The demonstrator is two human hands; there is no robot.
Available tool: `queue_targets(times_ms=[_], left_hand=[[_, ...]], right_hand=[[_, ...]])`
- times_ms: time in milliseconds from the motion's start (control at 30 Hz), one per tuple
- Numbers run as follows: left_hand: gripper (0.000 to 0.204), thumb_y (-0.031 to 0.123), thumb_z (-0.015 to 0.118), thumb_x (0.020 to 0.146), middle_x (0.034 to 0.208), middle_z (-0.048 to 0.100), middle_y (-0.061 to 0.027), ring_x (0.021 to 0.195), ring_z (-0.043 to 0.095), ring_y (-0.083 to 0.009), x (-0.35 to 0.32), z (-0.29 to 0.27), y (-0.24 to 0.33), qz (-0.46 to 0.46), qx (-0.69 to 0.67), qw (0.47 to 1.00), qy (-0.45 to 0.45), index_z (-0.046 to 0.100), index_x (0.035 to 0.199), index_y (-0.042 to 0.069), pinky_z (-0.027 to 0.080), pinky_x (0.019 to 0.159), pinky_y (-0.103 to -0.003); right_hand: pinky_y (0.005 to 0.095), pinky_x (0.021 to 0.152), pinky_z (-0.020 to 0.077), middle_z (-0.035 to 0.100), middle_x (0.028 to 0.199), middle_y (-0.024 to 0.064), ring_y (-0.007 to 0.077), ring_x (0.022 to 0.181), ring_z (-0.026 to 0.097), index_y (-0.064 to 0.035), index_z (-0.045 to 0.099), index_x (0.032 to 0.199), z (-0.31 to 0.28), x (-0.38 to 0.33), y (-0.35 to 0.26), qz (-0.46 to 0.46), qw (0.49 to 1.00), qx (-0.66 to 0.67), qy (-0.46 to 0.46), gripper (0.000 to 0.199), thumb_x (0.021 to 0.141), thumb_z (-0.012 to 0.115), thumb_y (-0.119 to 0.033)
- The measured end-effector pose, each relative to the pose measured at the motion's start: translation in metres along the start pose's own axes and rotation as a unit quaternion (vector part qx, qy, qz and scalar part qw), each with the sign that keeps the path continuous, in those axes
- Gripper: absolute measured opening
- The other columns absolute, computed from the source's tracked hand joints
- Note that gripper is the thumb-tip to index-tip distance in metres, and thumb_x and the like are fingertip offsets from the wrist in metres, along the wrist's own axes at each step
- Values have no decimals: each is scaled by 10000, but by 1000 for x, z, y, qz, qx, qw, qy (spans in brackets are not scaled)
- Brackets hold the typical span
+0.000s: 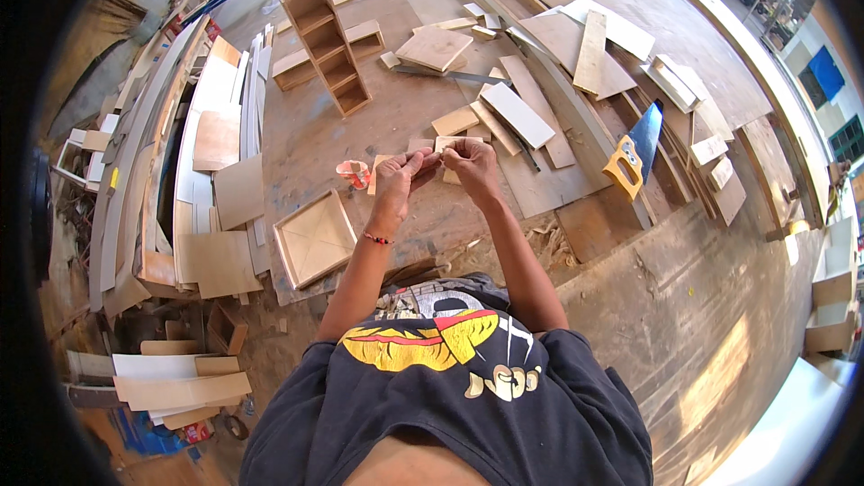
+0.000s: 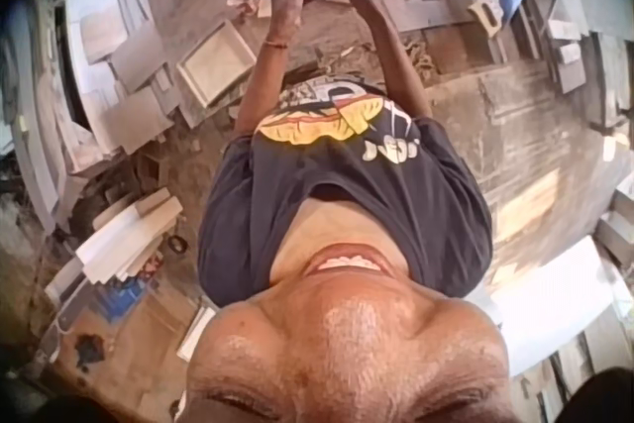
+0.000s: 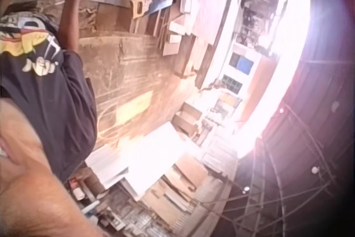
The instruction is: The person assembles a small wooden shelf by fitting wooden panels together, applying glue, and checking the alignment of the pieces on a workbench.
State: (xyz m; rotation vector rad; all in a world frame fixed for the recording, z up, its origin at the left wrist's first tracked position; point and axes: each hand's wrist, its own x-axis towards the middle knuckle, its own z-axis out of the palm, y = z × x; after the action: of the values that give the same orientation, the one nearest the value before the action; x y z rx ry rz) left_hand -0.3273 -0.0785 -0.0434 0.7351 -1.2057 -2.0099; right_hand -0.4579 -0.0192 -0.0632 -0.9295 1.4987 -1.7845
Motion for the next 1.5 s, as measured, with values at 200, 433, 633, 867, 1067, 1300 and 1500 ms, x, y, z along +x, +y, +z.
queue_targets(times_ms=[200, 433, 633, 867, 1067, 1300, 1500], left_hand=[[236, 163, 489, 874, 934, 618, -137, 856, 609, -196, -1, -8, -1, -18, -50, 999, 12, 546, 999, -28, 505, 774, -283], [249, 180, 499, 871, 913, 621, -139, 823, 617, -195, 0, -9, 6, -30, -54, 998, 28, 556, 982, -35, 509, 763, -283], [242, 163, 509, 866, 883, 629, -131, 790, 624, -182, 0, -10, 8, 4, 18, 998, 61, 578, 974, -42, 510, 739, -278], [228, 125, 493, 871, 859, 634, -130, 754, 627, -164, 2, -17, 5, 42, 66, 995, 56, 582, 980, -54, 514, 690, -248], [231, 135, 487, 876, 838, 641, -111, 728, 626, -144, 4, -25, 5, 67, 107, 990, 54, 586, 985, -43, 511, 675, -239], [238, 157, 480, 883, 824, 642, -106, 733, 624, -147, 6, -30, 5, 72, 83, 993, 51, 575, 1006, -23, 503, 677, -237], [237, 171, 463, 891, 895, 633, -99, 819, 616, -163, 7, -34, 6, 30, 3, 999, 40, 558, 1025, 1, 491, 727, -238]], right_hand=[[217, 578, 453, 613, 703, 38, 89, 635, 562, 26, 616, 791, 2, -3, -7, -11, 999, 26, -20, 122, 770, 613, -95], [282, 643, 476, 632, 784, 118, 212, 702, 613, -24, 631, 888, 13, -13, -27, -249, 926, -282, -20, 171, 724, 633, -72], [293, 617, 476, 627, 753, 119, 235, 678, 611, -16, 640, 785, 23, -12, -20, -317, 875, -366, 8, 81, 714, 624, -52], [279, 547, 470, 633, 677, 114, 165, 585, 603, 9, 635, 760, 21, -3, -11, -150, 962, -227, -25, 113, 719, 627, -96], [229, 508, 421, 610, 630, 47, 59, 567, 523, 22, 626, 746, 25, 2, -5, -42, 982, -179, -43, 134, 747, 609, -111], [192, 489, 384, 576, 629, 0, 46, 553, 494, 7, 594, 711, 27, 12, 13, 26, 996, 29, -85, 142, 785, 582, -112], [199, 586, 440, 578, 705, 22, 77, 619, 534, -23, 570, 763, 28, 13, 13, 109, 969, 201, -98, 118, 827, 560, -121]])
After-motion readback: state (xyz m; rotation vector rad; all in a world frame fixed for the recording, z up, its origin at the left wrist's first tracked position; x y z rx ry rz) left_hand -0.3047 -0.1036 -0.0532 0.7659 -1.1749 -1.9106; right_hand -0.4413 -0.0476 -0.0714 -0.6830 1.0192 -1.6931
